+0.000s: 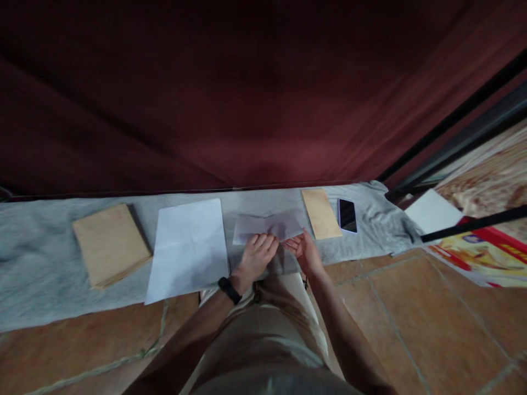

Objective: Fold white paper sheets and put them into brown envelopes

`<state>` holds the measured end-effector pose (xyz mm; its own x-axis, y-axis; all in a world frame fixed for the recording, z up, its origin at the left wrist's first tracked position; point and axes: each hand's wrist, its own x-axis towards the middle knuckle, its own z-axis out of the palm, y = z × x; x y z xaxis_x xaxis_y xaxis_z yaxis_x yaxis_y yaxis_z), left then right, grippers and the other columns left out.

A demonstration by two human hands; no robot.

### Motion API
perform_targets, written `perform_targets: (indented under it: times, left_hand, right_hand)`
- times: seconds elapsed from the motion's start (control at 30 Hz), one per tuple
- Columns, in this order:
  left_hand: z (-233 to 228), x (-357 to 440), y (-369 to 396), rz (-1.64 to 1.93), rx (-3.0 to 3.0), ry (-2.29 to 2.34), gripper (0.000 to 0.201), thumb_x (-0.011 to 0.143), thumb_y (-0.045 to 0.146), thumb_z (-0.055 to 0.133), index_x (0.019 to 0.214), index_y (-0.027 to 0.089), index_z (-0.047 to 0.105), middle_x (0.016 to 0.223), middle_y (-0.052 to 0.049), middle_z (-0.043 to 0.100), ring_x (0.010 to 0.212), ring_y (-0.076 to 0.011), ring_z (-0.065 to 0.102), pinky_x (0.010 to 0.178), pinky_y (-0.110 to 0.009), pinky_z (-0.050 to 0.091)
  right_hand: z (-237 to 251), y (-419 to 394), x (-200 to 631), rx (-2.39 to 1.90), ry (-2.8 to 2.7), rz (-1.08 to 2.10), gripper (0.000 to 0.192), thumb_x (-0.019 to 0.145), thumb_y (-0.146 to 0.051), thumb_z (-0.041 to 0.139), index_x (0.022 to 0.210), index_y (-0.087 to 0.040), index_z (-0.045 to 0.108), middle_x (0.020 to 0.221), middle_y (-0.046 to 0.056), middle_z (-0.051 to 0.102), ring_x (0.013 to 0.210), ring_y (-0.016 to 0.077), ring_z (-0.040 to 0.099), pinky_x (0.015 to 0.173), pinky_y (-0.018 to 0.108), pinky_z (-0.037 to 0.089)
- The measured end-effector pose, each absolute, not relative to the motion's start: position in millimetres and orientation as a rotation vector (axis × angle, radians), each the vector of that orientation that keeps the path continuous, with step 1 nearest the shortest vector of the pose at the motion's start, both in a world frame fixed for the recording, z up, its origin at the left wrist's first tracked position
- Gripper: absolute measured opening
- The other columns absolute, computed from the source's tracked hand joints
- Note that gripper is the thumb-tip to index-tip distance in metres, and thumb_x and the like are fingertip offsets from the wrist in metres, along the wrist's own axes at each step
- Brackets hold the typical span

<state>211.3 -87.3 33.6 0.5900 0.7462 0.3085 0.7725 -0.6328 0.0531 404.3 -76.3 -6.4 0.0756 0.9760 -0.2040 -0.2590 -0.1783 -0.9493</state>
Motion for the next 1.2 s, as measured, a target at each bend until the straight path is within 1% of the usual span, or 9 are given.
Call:
perform_targets:
  times: [0.1, 0.17, 0.33, 0.47, 0.63, 0.77, 0.87, 1.03, 1.2]
  left_hand:
    - [5, 221, -96, -0.307, -2.788, -1.322, 0.030, 0.098, 0.013, 0.045, 0.119, 0.018, 0.066, 0.105, -0.010, 0.070, 0.102, -0.0264, 0.061, 0.089, -0.040, 0.046]
    - [-9, 224, -99, -0.275, -2.813, -1.328, 0.029, 0.099, 0.013, 0.045, 0.118, 0.018, 0.066, 0.104, -0.010, 0.069, 0.103, -0.0263, 0.061, 0.091, -0.040, 0.046]
    - [-19, 225, -99, -0.310, -2.858, -1.318, 0.033, 0.099, 0.011, 0.043, 0.125, 0.020, 0.062, 0.111, -0.009, 0.067, 0.106, -0.0245, 0.060, 0.095, -0.039, 0.044]
    - [-12, 224, -92, -0.303, -2.876, -1.282, 0.031, 0.100, 0.012, 0.044, 0.123, 0.020, 0.063, 0.113, -0.009, 0.067, 0.107, -0.0235, 0.060, 0.096, -0.038, 0.045]
    - [-18, 216, -91, -0.428, -2.917, -1.334, 0.033, 0.096, 0.010, 0.050, 0.124, 0.020, 0.064, 0.122, -0.008, 0.067, 0.118, -0.0226, 0.058, 0.106, -0.039, 0.045]
    - [-25, 210, -96, -0.583, -2.918, -1.534, 0.033, 0.096, 0.019, 0.053, 0.127, 0.023, 0.066, 0.130, -0.008, 0.067, 0.125, -0.0240, 0.057, 0.110, -0.042, 0.045]
    - [-26, 213, -91, -0.612, -2.878, -1.632, 0.042, 0.099, 0.023, 0.045, 0.138, 0.017, 0.060, 0.144, -0.012, 0.061, 0.137, -0.0262, 0.052, 0.117, -0.046, 0.041]
    - [-36, 224, -66, -0.545, -2.709, -1.766, 0.060, 0.097, 0.015, 0.034, 0.157, 0.003, 0.033, 0.164, -0.021, 0.035, 0.157, -0.0293, 0.024, 0.126, -0.052, 0.028]
    - [-51, 227, -52, -0.398, -2.706, -1.773, 0.060, 0.099, 0.018, 0.034, 0.158, 0.005, 0.033, 0.166, -0.021, 0.032, 0.158, -0.0305, 0.019, 0.127, -0.054, 0.023]
  right_hand:
    - [-19, -77, 413, -1.328, -0.763, 1.351, 0.060, 0.091, -0.070, 0.047, 0.119, -0.020, 0.066, 0.092, 0.007, 0.078, 0.077, 0.0240, 0.074, 0.064, 0.035, 0.061]
    - [-31, -78, 419, -1.412, -0.821, 1.264, 0.057, 0.090, -0.065, 0.052, 0.120, -0.018, 0.066, 0.090, 0.007, 0.077, 0.077, 0.0242, 0.073, 0.063, 0.034, 0.059]
    - [-53, -74, 420, -1.467, -1.127, 0.921, 0.045, 0.083, -0.044, 0.060, 0.118, -0.018, 0.070, 0.105, 0.010, 0.077, 0.094, 0.0250, 0.071, 0.086, 0.042, 0.059]
    - [-61, -68, 416, -1.466, -1.297, 0.817, 0.049, 0.085, -0.028, 0.051, 0.131, -0.018, 0.064, 0.109, 0.009, 0.076, 0.097, 0.0239, 0.070, 0.090, 0.043, 0.059]
    - [-65, -77, 418, -1.592, -1.409, 0.656, 0.051, 0.086, -0.019, 0.046, 0.133, -0.015, 0.063, 0.116, 0.013, 0.074, 0.104, 0.0249, 0.069, 0.097, 0.044, 0.056]
    - [-58, -89, 415, -1.687, -1.584, 0.380, 0.047, 0.093, -0.019, 0.047, 0.138, -0.016, 0.060, 0.134, 0.017, 0.063, 0.124, 0.0283, 0.060, 0.107, 0.049, 0.049]
    - [-50, -85, 400, -1.657, -1.672, 0.307, 0.047, 0.100, -0.026, 0.044, 0.145, -0.018, 0.056, 0.150, 0.017, 0.052, 0.140, 0.0298, 0.048, 0.114, 0.053, 0.043]
    - [-47, -63, 363, -1.555, -1.792, 0.487, 0.053, 0.108, -0.039, 0.027, 0.147, -0.018, 0.056, 0.151, 0.012, 0.055, 0.143, 0.0224, 0.049, 0.119, 0.044, 0.041]
    - [-54, -55, 348, -1.574, -2.050, 0.355, 0.054, 0.109, -0.038, 0.029, 0.152, -0.011, 0.049, 0.156, 0.014, 0.050, 0.149, 0.0230, 0.040, 0.125, 0.046, 0.031]
